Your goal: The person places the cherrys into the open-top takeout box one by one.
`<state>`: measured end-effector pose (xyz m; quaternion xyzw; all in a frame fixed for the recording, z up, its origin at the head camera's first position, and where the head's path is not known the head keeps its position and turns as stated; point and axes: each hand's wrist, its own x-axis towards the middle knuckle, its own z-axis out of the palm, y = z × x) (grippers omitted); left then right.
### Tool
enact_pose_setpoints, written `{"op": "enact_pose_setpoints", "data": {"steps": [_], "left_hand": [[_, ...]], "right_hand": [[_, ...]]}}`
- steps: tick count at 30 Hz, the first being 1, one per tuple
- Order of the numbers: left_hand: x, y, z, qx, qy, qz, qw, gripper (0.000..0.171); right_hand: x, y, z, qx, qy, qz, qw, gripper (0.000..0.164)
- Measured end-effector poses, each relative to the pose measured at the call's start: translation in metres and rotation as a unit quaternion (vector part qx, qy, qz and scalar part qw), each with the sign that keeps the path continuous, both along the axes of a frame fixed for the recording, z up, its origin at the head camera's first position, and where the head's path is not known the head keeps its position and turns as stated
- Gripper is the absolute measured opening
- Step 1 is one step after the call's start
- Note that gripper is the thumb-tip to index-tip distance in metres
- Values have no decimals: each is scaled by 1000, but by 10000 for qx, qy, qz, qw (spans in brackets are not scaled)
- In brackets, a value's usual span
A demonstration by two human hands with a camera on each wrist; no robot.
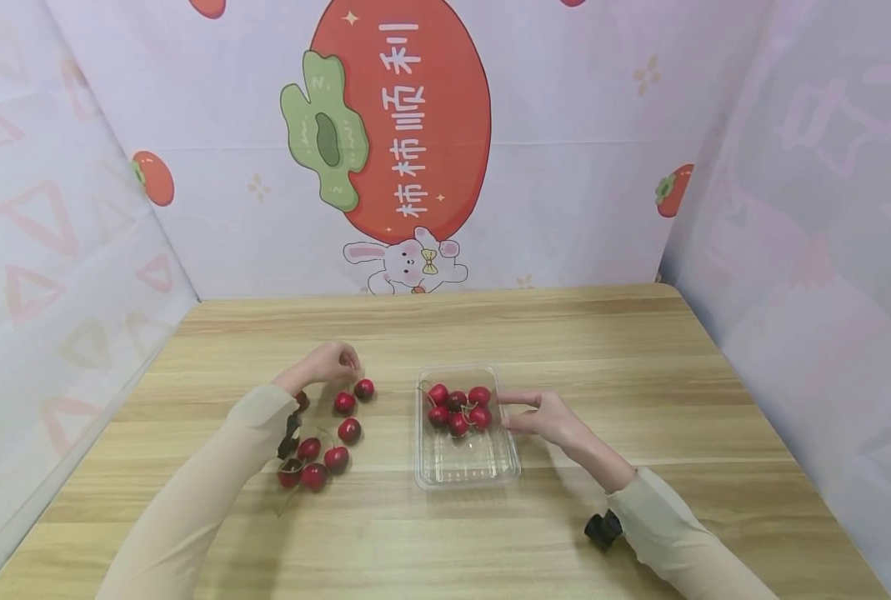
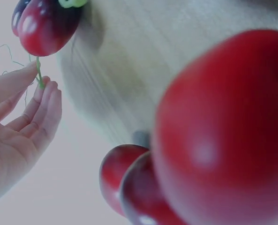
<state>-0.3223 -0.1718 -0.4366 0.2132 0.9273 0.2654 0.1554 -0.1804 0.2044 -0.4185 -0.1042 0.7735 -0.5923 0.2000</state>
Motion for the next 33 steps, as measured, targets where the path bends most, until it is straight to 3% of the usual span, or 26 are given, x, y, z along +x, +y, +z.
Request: {"op": "enact_pose_setpoints", "data": {"steps": [4,6,7,11,24,33], "left_hand": [[-5,-3,-3,177,147,-142,9996,4],[0,-2,3,251,145,-69,9996,5],[10,3,17,89,55,100,9999,5],[23,6,30,263,71,229,9994,7],[30,7,34,757,-184,564,9954,8],[33,7,31,973,-37,716,9927,8]], "right_hand": [[0,0,0,-16,46,16,10000,48],[0,0,0,-1,79,21,10000,49],[0,0,0,5,90,22,10000,49],[0,0,0,-1,68,16,10000,49],[-1,1,-1,40,124,20,9999,48],[-1,1,-1,-49,52,16,10000,50]]}}
